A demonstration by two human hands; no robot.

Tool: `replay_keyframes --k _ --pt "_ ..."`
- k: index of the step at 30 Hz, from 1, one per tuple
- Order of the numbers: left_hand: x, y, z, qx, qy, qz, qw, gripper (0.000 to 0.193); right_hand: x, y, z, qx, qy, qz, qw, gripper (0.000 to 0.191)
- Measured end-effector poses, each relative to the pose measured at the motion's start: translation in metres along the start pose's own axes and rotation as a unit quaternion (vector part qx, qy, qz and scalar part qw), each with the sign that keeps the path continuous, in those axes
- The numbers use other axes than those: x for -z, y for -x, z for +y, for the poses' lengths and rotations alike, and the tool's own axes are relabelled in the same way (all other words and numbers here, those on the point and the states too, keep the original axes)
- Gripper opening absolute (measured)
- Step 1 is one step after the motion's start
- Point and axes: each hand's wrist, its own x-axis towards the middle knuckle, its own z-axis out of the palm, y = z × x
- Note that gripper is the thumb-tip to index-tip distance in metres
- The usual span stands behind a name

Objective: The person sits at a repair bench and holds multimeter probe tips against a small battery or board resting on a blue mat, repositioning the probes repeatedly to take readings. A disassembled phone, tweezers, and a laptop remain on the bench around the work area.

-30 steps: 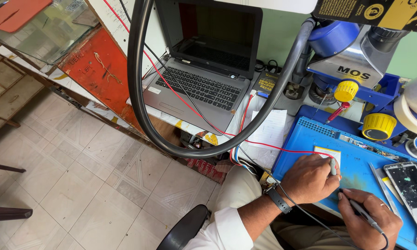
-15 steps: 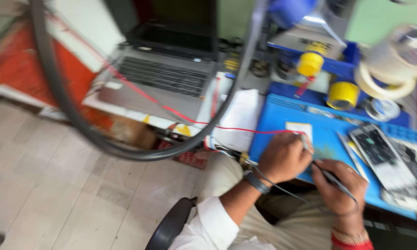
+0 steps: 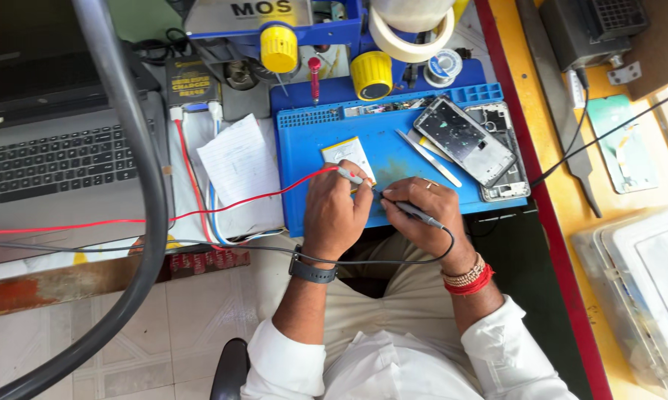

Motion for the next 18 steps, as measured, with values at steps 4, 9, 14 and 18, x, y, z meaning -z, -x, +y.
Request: replay_keyframes --k 4,9,14,18 --pt "0.0 0.0011 0.0008 -0.007 0.005 -0.005 1.0 0.01 0.0034 0.0019 0.0003 0.004 -0.001 -0.002 1.0 0.021" --pt "-0.0001 0.0022 -0.001 -0.009 0.006 -0.01 1.0 0.009 0.0011 0.0025 0.0013 0.001 0.0 0.002 1.0 0.021" --pt "-0.001 0.0037 -0.0033 -0.002 -0.004 -0.004 1.0 0.011 -0.0004 0.0036 0.0029 0.002 -0.004 0.0 1.0 0.021" --pt "-0.0032 0.0048 -0.0055 -0.003 -0.007 -0.004 1.0 0.011 -0.0012 0.0058 0.0055 0.0 -0.002 -0.002 1.0 0.02"
